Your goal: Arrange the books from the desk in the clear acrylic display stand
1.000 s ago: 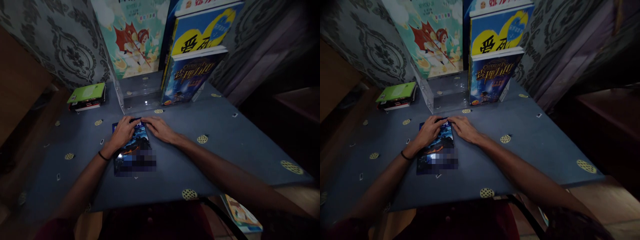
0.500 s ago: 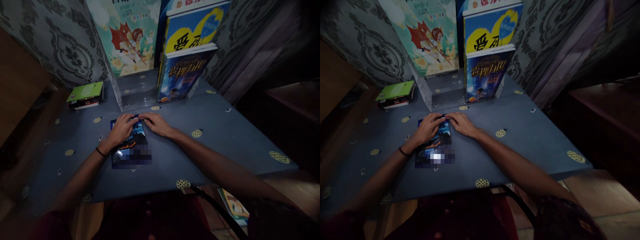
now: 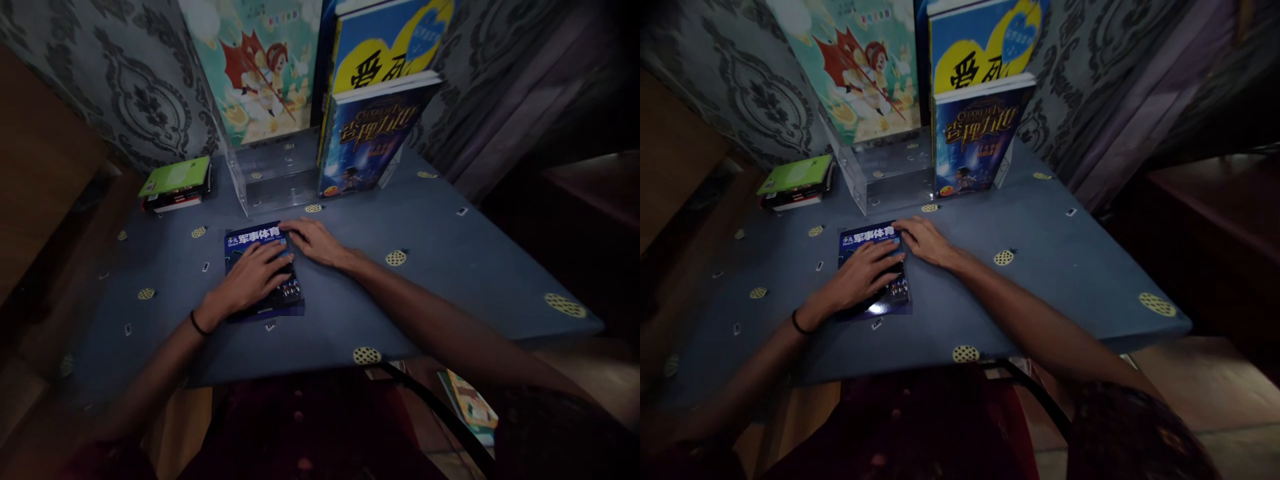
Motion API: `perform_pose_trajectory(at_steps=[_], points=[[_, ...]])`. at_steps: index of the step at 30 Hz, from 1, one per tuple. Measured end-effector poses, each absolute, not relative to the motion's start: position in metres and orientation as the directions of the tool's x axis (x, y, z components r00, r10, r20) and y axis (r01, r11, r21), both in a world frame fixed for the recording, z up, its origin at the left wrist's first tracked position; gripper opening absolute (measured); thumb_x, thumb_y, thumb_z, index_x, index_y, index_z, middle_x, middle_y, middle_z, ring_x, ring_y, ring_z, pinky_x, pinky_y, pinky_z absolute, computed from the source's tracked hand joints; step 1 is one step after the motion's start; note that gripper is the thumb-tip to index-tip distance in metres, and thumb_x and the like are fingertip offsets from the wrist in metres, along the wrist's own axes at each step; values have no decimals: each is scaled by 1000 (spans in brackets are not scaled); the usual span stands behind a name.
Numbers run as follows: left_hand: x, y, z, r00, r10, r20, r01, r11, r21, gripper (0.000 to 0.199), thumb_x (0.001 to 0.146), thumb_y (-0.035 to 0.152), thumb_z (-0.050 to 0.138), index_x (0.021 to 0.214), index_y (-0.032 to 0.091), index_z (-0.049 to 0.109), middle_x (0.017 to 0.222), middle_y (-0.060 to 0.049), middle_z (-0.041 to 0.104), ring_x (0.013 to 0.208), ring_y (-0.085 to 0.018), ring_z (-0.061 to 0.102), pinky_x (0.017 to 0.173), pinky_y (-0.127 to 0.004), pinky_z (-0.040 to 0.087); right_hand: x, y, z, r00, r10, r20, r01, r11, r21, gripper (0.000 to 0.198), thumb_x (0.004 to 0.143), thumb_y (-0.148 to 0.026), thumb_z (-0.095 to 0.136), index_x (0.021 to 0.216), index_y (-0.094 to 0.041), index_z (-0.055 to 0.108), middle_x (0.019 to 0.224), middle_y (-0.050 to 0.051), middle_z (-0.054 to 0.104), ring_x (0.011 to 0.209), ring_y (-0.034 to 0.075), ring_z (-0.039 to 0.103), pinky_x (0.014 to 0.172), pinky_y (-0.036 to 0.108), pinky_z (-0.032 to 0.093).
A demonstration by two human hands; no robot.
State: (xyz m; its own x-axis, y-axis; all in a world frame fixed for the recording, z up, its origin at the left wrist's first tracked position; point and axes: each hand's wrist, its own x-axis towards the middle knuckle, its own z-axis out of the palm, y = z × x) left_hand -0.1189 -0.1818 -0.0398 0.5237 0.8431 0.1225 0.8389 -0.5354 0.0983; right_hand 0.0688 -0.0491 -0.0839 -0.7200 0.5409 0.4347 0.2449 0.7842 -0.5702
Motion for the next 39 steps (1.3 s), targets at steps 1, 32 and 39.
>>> perform_pose_trajectory(at_steps=[1, 32, 39], points=[[-115, -191, -38, 542, 834, 107, 829, -551, 98, 44, 107, 44, 43, 142, 22, 58, 150, -12, 57, 144, -28, 47, 119, -53, 37, 69, -50, -83, -725, 537, 431, 248, 787, -565, 38, 98, -16, 46, 130, -19, 66, 124, 10, 73, 115, 26, 65, 102, 48, 51], [-112, -315, -51, 426, 863, 270, 888, -456, 54, 42, 105, 19, 47, 146, 18, 51, 143, -12, 63, 145, -28, 47, 122, -60, 32, 69, -55, -78, -736, 542, 404, 273, 785, -556, 38, 97, -22, 46, 128, -20, 68, 120, 10, 75, 109, 30, 66, 98, 50, 52], [-143, -350, -54, 215, 920, 327, 959, -262, 108, 52, 103, 18, 50, 153, 27, 45, 138, -10, 67, 137, -29, 55, 117, -57, 39, 71, -55, -79, -736, 559, 381, 299, 775, -557, 39, 96, -22, 47, 128, -21, 68, 119, 9, 75, 107, 31, 66, 95, 49, 53]])
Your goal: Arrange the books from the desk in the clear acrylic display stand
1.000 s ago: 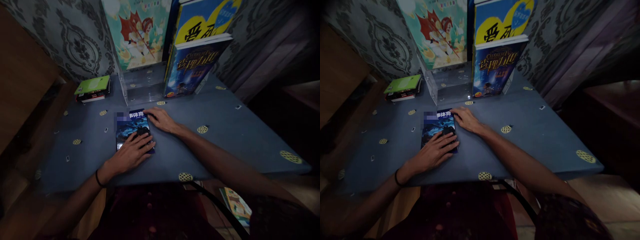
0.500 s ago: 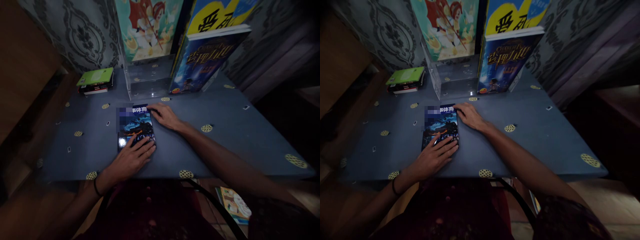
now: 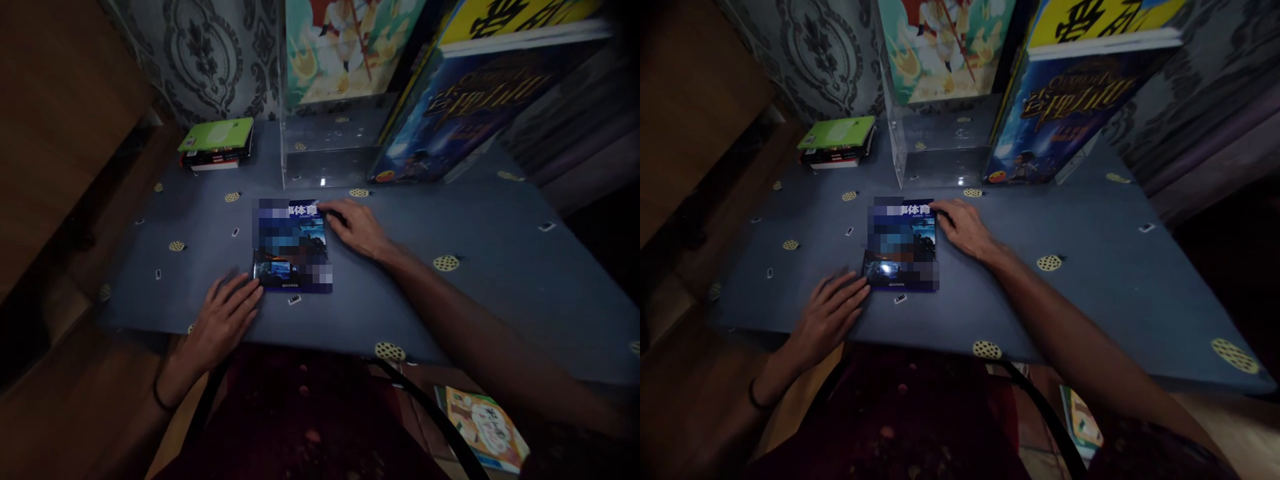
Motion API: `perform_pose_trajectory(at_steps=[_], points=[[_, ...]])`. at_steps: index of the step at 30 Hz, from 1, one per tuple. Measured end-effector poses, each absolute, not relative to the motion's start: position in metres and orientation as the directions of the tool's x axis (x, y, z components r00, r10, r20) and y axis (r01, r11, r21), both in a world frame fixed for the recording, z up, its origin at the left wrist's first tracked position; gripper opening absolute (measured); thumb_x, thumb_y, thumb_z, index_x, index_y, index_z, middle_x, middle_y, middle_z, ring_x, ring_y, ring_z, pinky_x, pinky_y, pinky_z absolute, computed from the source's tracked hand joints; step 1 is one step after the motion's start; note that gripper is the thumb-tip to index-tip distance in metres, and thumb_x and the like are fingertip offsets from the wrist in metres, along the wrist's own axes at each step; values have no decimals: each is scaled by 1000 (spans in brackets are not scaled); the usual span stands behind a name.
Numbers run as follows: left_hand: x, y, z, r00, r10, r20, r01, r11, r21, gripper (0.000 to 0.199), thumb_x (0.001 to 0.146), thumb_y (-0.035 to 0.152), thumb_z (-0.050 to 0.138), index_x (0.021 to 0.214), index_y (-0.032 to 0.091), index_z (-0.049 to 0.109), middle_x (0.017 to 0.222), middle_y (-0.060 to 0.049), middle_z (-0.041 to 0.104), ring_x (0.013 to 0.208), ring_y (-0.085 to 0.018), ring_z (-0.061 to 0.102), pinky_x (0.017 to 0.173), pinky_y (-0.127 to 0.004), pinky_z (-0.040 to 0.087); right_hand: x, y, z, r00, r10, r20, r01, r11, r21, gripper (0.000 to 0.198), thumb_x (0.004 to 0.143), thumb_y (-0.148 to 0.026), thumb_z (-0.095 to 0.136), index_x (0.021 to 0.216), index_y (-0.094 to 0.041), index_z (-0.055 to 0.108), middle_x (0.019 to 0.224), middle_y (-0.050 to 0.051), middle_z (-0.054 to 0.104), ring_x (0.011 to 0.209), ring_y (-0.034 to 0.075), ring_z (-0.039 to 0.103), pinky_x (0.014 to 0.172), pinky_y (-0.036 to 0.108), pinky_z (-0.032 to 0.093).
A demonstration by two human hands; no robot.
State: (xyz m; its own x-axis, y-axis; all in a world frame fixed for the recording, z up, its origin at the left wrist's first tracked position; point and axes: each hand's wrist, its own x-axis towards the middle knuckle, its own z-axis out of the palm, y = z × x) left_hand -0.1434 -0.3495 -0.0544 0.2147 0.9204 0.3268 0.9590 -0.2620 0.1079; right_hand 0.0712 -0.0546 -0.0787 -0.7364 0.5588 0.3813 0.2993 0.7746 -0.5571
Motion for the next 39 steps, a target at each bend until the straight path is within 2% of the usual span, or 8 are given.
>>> perform_pose_trajectory(at_steps=[3, 6, 8, 10, 14, 20, 30, 39], points=[[-148, -356, -56, 168, 922, 350, 970, -219, 111, 53, 103, 19, 50, 155, 27, 42, 133, -11, 69, 129, -28, 61, 112, -54, 45, 71, -56, -78, -738, 559, 379, 318, 783, -535, 37, 97, -23, 46, 127, -21, 68, 119, 11, 75, 109, 32, 66, 96, 52, 52], [-146, -356, -56, 170, 902, 396, 968, -228, 106, 52, 103, 17, 50, 154, 24, 42, 128, -11, 71, 124, -27, 65, 108, -52, 50, 61, -67, -71, -734, 531, 423, 344, 828, -443, 34, 97, -22, 46, 122, -17, 70, 118, 14, 75, 113, 36, 65, 100, 59, 48], [-144, -355, -56, 169, 895, 413, 966, -234, 113, 51, 103, 17, 51, 153, 22, 43, 127, -11, 72, 123, -27, 65, 106, -50, 52, 45, -79, -66, -772, 458, 441, 295, 873, -389, 34, 99, -22, 45, 122, -16, 70, 122, 16, 73, 117, 35, 64, 102, 59, 48], [-143, -354, -57, 166, 890, 424, 965, -236, 119, 51, 103, 18, 51, 153, 22, 44, 127, -11, 72, 123, -26, 66, 104, -49, 54, 23, -93, -61, -856, 322, 404, 170, 914, -369, 35, 102, -26, 45, 127, -16, 67, 132, 16, 70, 125, 32, 62, 108, 55, 47], [-143, -354, -60, 158, 885, 439, 966, -231, 119, 52, 102, 16, 50, 154, 22, 43, 127, -11, 72, 121, -27, 67, 101, -48, 57, -22, -110, -58, -945, 189, 265, 93, 937, -338, 44, 105, -32, 44, 141, -9, 57, 150, 20, 56, 146, 29, 46, 122, 53, 36], [-144, -353, -62, 149, 877, 457, 962, -236, 138, 56, 102, 14, 49, 156, 24, 40, 127, -9, 73, 121, -27, 68, 100, -48, 58, -39, -98, -62, -929, 288, 233, 200, 920, -337, 51, 104, -38, 50, 145, -9, 53, 156, 21, 48, 150, 31, 39, 124, 53, 32], [-144, -353, -63, 143, 877, 459, 957, -242, 163, 56, 102, 14, 49, 156, 25, 39, 128, -8, 73, 122, -26, 67, 101, -48, 56, 13, -80, -70, -857, 467, 217, 367, 850, -378, 55, 105, -43, 44, 148, -9, 50, 158, 22, 45, 152, 33, 36, 124, 60, 31], [-147, -354, -65, 152, 874, 462, 953, -253, 165, 50, 102, 14, 51, 151, 23, 46, 127, -9, 72, 123, -27, 65, 101, -48, 54, 76, -79, -71, -877, 437, 197, 305, 826, -475, 59, 108, -50, 30, 157, -19, 41, 163, 13, 40, 155, 27, 30, 127, 57, 27]])
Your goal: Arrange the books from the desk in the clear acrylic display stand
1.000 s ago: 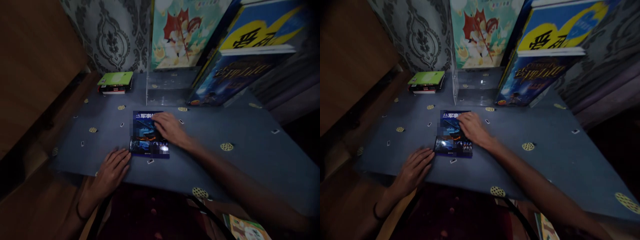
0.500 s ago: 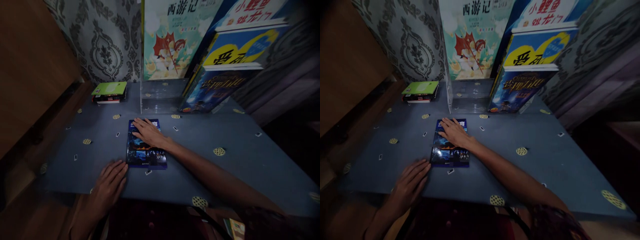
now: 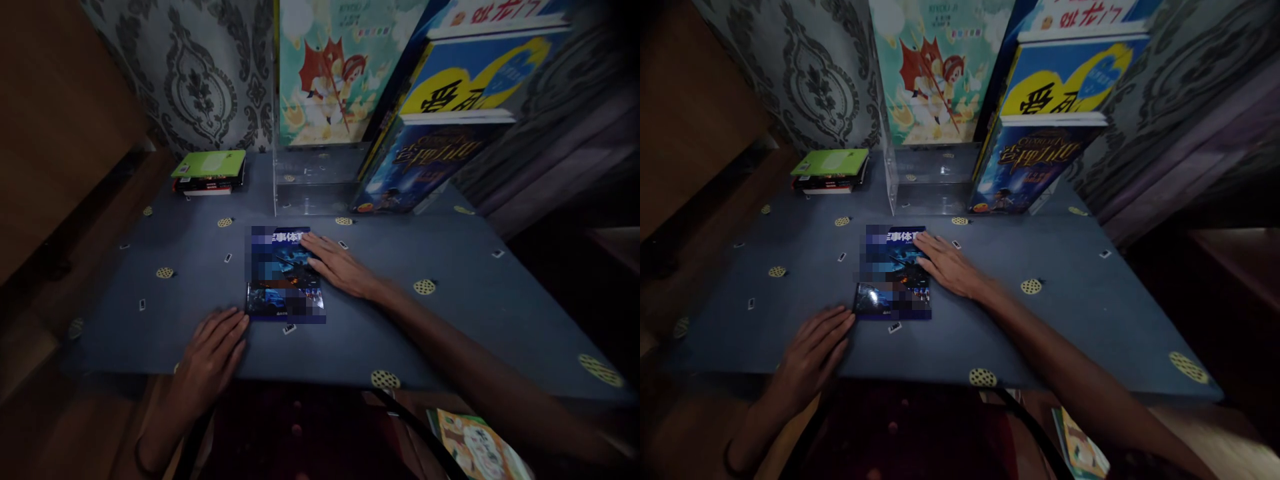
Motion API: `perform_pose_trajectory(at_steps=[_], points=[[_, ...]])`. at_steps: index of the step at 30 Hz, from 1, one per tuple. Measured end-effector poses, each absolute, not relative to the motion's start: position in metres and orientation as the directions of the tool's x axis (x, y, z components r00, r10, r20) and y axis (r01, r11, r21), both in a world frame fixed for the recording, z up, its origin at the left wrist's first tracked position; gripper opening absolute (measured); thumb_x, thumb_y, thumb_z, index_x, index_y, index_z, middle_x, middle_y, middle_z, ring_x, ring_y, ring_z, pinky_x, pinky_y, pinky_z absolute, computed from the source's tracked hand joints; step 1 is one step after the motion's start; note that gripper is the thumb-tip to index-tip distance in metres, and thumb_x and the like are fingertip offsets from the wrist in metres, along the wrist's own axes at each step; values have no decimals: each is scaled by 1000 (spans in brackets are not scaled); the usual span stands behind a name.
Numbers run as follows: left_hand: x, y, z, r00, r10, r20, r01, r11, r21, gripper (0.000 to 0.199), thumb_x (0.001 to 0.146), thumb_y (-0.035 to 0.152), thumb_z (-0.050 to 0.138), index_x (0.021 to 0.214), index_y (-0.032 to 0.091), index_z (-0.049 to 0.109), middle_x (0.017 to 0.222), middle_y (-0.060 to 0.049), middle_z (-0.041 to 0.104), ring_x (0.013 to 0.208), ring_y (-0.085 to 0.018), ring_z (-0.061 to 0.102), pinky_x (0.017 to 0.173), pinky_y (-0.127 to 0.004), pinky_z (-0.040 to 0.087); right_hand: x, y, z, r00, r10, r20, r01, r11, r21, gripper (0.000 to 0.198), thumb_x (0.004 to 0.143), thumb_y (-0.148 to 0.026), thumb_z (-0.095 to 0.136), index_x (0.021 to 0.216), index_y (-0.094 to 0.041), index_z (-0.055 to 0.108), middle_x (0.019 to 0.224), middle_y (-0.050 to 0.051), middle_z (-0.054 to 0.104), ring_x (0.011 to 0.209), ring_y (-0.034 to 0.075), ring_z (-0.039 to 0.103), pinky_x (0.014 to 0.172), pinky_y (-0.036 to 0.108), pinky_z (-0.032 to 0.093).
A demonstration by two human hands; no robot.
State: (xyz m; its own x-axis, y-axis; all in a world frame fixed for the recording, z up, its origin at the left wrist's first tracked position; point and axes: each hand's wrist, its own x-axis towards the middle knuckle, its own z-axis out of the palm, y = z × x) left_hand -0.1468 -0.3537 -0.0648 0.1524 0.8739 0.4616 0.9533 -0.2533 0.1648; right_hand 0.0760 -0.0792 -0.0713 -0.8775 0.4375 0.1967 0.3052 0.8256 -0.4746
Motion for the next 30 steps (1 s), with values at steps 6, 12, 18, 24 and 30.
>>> perform_pose_trajectory(at_steps=[6, 12, 18, 24, 30], points=[[-146, -355, -64, 152, 875, 459, 950, -257, 177, 43, 100, 12, 54, 143, 19, 54, 126, -10, 72, 124, -27, 64, 102, -48, 53, 107, -118, -69, -911, 365, 191, 252, 861, -442, 55, 109, -42, 34, 159, -20, 35, 162, 11, 42, 153, 25, 32, 127, 56, 27], [-146, -355, -62, 151, 889, 433, 945, -258, 200, 43, 100, 12, 56, 142, 18, 54, 128, -12, 71, 126, -28, 61, 103, -49, 51, 132, -181, -68, -927, 313, 205, 232, 911, -342, 62, 107, -36, 43, 163, -19, 22, 163, 14, 40, 153, 24, 34, 126, 55, 31], [-147, -355, -63, 152, 880, 450, 946, -262, 193, 42, 99, 13, 57, 140, 19, 56, 126, -11, 71, 125, -28, 61, 100, -47, 52, 105, -239, -62, -929, 323, 181, 255, 913, -320, 68, 104, -41, 52, 157, -5, 33, 162, 22, 38, 154, 31, 29, 126, 58, 29], [-150, -356, -64, 154, 886, 438, 948, -258, 188, 36, 98, 8, 51, 132, 16, 59, 127, -14, 69, 126, -29, 59, 99, -47, 53, 40, -271, -62, -929, 289, 231, 190, 909, -372, 82, 102, -56, 47, 155, 5, 31, 161, 28, 35, 155, 35, 25, 127, 55, 28], [-151, -357, -67, 131, 885, 447, 942, -251, 222, 37, 99, 9, 51, 135, 18, 57, 128, -13, 68, 128, -29, 58, 99, -49, 53, 39, -271, -65, -914, 310, 263, 201, 907, -370, 80, 104, -52, 45, 158, 3, 26, 162, 26, 35, 156, 32, 24, 126, 50, 32]])
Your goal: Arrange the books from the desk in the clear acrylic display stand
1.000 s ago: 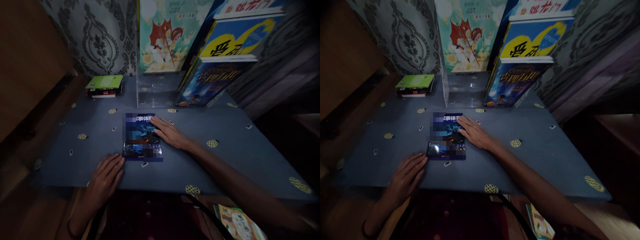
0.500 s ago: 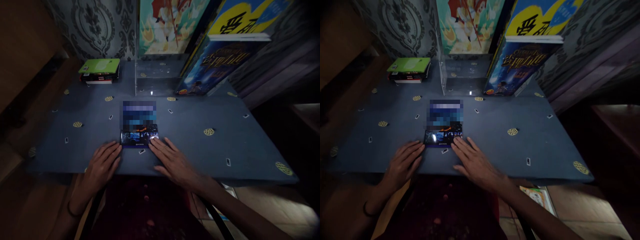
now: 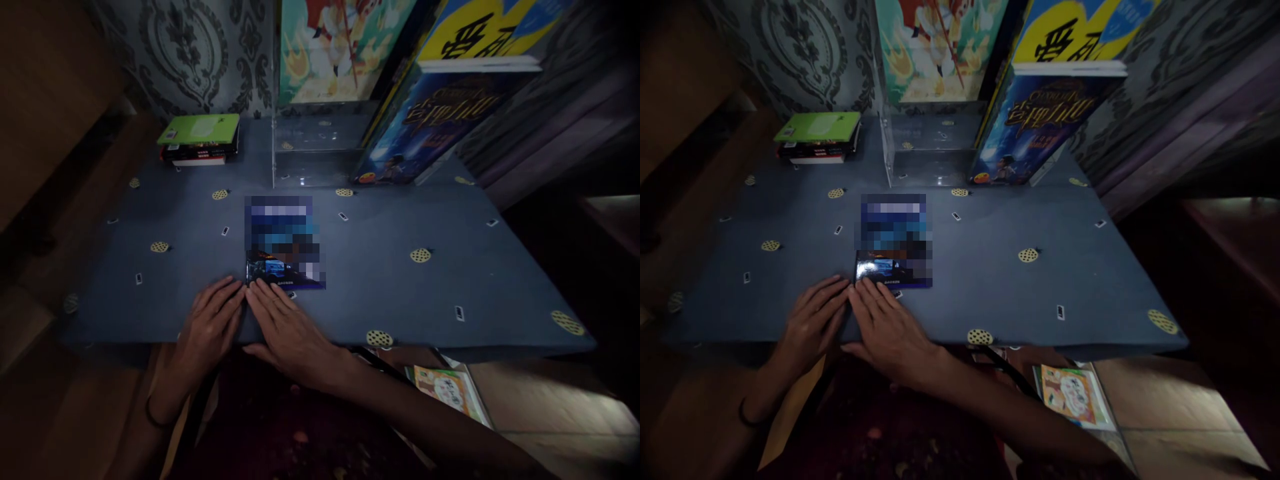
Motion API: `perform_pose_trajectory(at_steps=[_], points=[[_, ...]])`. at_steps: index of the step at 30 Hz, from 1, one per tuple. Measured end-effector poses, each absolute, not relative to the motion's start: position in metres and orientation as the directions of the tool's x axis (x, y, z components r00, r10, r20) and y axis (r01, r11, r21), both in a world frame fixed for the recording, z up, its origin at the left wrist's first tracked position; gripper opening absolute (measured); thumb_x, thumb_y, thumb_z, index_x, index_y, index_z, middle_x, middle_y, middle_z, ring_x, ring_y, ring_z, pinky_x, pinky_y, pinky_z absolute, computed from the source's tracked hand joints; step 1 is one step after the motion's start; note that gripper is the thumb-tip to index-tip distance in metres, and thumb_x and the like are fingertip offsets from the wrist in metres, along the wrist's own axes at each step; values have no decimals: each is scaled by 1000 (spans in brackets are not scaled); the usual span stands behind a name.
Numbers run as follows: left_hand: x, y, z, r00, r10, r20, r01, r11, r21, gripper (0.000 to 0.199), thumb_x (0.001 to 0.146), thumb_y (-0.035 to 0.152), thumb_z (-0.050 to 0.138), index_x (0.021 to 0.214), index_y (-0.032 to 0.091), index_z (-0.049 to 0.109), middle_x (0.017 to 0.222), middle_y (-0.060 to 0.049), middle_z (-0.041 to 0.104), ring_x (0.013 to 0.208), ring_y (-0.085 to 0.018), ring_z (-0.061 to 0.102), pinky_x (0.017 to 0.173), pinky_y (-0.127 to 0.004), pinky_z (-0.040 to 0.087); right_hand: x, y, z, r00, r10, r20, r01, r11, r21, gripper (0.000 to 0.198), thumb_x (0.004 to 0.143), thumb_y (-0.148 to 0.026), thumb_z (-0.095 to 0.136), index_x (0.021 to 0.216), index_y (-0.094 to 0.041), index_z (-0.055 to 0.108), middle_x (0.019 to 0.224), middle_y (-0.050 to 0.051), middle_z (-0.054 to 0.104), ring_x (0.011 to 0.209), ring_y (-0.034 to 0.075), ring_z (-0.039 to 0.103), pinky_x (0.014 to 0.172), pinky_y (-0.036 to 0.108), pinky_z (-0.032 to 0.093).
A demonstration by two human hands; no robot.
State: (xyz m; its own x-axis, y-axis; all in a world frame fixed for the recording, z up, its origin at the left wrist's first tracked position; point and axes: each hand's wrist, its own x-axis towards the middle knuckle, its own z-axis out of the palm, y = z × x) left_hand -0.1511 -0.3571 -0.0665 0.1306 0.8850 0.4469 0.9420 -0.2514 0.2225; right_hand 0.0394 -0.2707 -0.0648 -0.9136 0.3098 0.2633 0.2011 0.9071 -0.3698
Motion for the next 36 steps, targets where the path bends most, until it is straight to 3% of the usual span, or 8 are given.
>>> perform_pose_trajectory(at_steps=[11, 16, 20, 23, 27, 29, 32, 36], points=[[-144, -331, -68, -100, 930, 352, 952, -13, 306, 40, 106, 38, 44, 139, 21, 56, 141, -14, 63, 141, -34, 49, 109, -58, 46, 122, -248, -77, -779, 552, 298, 466, 828, -313, 85, 106, -33, 46, 163, -15, -14, 160, 22, 42, 151, 32, 36, 116, 56, 46], [-134, -300, -58, -228, 948, 223, 767, 34, 641, 48, 102, 44, 47, 144, 22, 52, 143, -13, 62, 136, -30, 55, 114, -52, 45, 121, -249, -75, -780, 545, 307, 438, 826, -354, 86, 106, -34, 47, 163, -16, -14, 163, 21, 35, 152, 29, 33, 118, 53, 45], [-137, -283, -53, -433, 901, 42, 330, 115, 937, 56, 89, 46, 66, 137, 19, 57, 131, -13, 68, 118, -26, 66, 95, -39, 58, 122, -249, -77, -776, 537, 331, 409, 828, -385, 89, 104, -38, 50, 163, -15, -12, 164, 21, 34, 152, 30, 32, 118, 52, 45], [-138, -269, -42, -396, 904, -163, 39, 194, 980, 59, 79, 44, 77, 128, 14, 63, 107, -11, 73, 86, -19, 70, 62, -24, 58, 123, -249, -76, -778, 538, 325, 390, 819, -421, 88, 104, -39, 52, 164, -16, -9, 164, 20, 33, 152, 30, 32, 119, 52, 44], [-138, -257, -1, -318, 948, -21, 143, 70, 987, 46, 83, 42, 75, 119, 14, 69, 96, -6, 72, 66, -13, 63, 46, -19, 51, 128, -246, -67, -770, 578, 270, 389, 760, -520, 76, 105, -41, 49, 166, -21, 8, 164, 14, 36, 151, 27, 37, 117, 48, 47], [-138, -260, 22, -337, 912, 233, 435, -68, 898, 42, 92, 40, 67, 127, 19, 66, 101, -4, 73, 62, -11, 63, 52, -22, 56, 132, -244, -61, -731, 608, 310, 383, 742, -550, 68, 106, -40, 46, 165, -22, 19, 162, 12, 42, 148, 27, 42, 113, 47, 51], [-137, -275, 35, -151, 803, 576, 880, -156, 449, 43, 101, 24, 53, 144, 28, 56, 120, -3, 74, 77, -15, 74, 68, -27, 62, 139, -245, -48, -688, 579, 437, 296, 774, -560, 57, 106, -30, 44, 161, -22, 32, 150, 12, 58, 140, 24, 54, 112, 47, 52], [-132, -299, 3, 300, 861, 410, 954, -277, -116, 65, 95, 1, 39, 153, 28, 45, 140, -7, 67, 123, -25, 68, 70, -27, 63, 142, -253, -27, -760, 388, 520, 51, 834, -549, 46, 104, -24, 48, 150, -20, 48, 125, 8, 76, 119, 18, 70, 104, 36, 58]])
